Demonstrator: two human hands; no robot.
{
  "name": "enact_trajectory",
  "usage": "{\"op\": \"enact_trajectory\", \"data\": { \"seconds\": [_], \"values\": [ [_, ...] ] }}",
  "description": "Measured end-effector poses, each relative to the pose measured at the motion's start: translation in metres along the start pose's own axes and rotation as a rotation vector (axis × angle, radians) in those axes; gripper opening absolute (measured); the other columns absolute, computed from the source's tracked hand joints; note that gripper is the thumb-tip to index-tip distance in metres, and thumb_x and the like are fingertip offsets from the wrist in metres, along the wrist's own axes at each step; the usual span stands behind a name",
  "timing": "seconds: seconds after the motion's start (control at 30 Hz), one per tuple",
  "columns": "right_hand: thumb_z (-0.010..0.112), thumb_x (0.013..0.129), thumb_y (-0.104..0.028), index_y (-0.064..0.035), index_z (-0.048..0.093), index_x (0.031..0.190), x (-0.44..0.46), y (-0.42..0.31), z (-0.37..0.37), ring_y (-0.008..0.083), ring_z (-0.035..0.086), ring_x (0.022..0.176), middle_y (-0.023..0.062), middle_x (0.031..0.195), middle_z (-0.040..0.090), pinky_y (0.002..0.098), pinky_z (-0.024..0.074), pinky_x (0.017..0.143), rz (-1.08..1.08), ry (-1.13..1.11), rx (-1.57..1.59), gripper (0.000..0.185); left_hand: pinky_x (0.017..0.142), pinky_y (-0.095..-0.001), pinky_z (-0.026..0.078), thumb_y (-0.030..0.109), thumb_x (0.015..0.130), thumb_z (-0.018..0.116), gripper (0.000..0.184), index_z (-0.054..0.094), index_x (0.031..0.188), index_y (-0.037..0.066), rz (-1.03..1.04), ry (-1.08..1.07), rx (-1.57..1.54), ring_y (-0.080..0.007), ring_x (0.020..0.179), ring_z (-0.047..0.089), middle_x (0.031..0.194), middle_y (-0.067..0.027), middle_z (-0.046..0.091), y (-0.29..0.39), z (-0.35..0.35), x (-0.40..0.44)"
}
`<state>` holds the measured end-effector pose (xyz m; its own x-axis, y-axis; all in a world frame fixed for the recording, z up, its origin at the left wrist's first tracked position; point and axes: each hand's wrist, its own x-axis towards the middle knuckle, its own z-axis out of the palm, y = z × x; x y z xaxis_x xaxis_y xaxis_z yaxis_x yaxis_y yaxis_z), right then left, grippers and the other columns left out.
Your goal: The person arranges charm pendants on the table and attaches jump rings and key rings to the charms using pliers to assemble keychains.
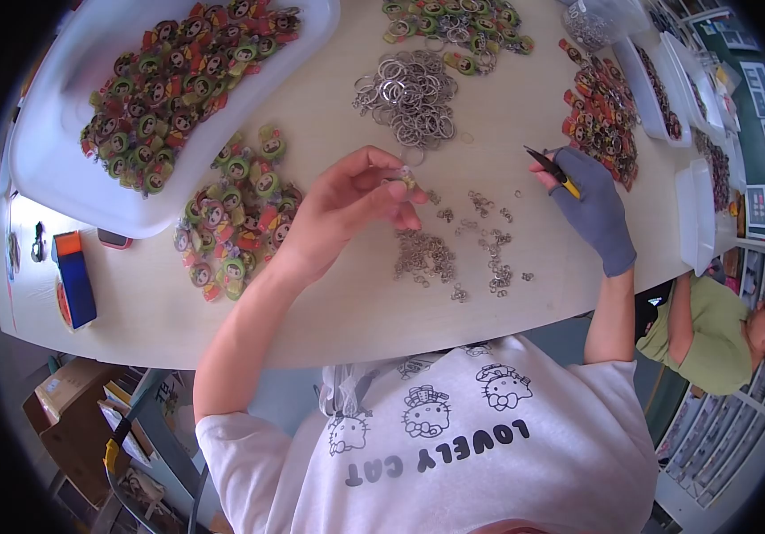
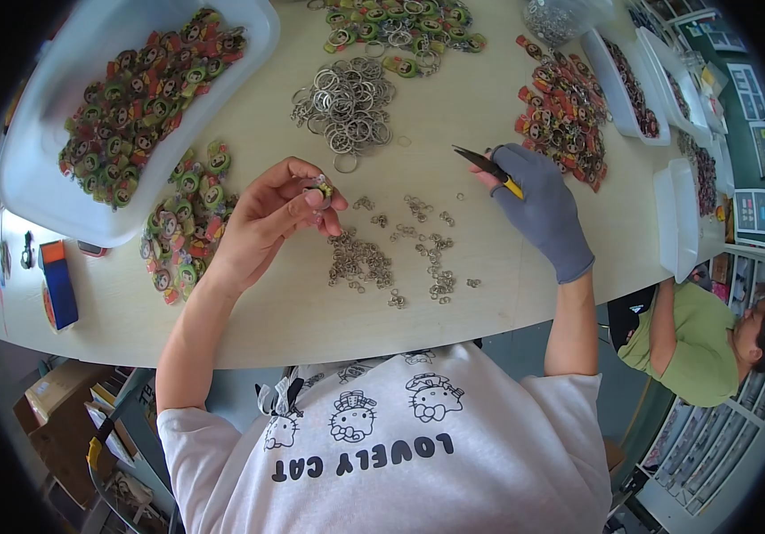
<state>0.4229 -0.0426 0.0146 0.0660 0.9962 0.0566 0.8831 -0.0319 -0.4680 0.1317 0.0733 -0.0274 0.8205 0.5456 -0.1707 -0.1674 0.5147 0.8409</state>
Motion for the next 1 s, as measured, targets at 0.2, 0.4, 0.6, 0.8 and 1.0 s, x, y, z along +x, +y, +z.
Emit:
{"op": "enact_trajectory", "data": {
  "seconds": [0.2, 0.4, 0.6, 0.8, 1.0],
  "values": [
    [0.071, 0.081, -0.021, -0.0020, 0.059, 0.092, -0.021, -0.008, 0.025, 0.0304, 0.056, 0.075, 0.0103, 0.083, 0.059, 0.0389, 0.0440, 0.070, 0.049, 0.112, -0.105, 0.025, 0.077, -0.0307, 0.050, 0.016, 0.097, 0.055, 0.016, 0.053, 0.107, 0.004, 0.024, 0.034, 0.028, -0.0171, 0.083, 0.065, 0.097, -0.0112, 0.066, -0.002, 0.003, 0.001],
    [0.070, 0.080, -0.020, -0.0043, 0.057, 0.092, -0.027, -0.026, 0.041, 0.0295, 0.057, 0.079, 0.0090, 0.086, 0.059, 0.0404, 0.0434, 0.074, 0.065, 0.187, -0.247, 0.024, 0.076, -0.0308, 0.050, 0.016, 0.097, 0.055, 0.016, 0.053, 0.107, 0.004, 0.038, 0.044, 0.038, -0.0169, 0.083, 0.065, 0.097, -0.0108, 0.066, -0.003, 0.005, 0.001],
    [0.070, 0.080, -0.018, -0.0034, 0.058, 0.092, -0.015, -0.019, 0.034, 0.0297, 0.057, 0.081, 0.0093, 0.086, 0.060, 0.0398, 0.0430, 0.075, 0.026, 0.139, -0.170, 0.023, 0.076, -0.0296, 0.050, 0.017, 0.097, 0.056, 0.018, 0.053, 0.108, 0.004, 0.028, 0.029, 0.050, -0.0160, 0.083, 0.065, 0.097, -0.0105, 0.066, -0.007, 0.006, 0.001],
    [0.071, 0.079, -0.020, -0.0025, 0.060, 0.093, -0.016, -0.021, 0.037, 0.0321, 0.057, 0.078, 0.0106, 0.085, 0.060, 0.0403, 0.0436, 0.071, 0.075, 0.176, -0.099, 0.025, 0.076, -0.0290, 0.050, 0.018, 0.097, 0.056, 0.018, 0.053, 0.107, 0.004, 0.043, 0.030, 0.046, -0.0157, 0.083, 0.066, 0.098, -0.0103, 0.066, -0.007, 0.006, 0.001],
    [0.071, 0.081, -0.014, -0.0018, 0.061, 0.093, -0.011, -0.027, 0.032, 0.0195, 0.059, 0.070, 0.0082, 0.081, 0.062, 0.0319, 0.0453, 0.065, 0.089, 0.101, 0.082, 0.020, 0.076, -0.0287, 0.051, 0.013, 0.095, 0.059, 0.020, 0.052, 0.110, 0.002, 0.062, 0.013, 0.038, -0.0152, 0.084, 0.066, 0.102, -0.0101, 0.066, -0.010, 0.006, 0.001]
  ]
}}
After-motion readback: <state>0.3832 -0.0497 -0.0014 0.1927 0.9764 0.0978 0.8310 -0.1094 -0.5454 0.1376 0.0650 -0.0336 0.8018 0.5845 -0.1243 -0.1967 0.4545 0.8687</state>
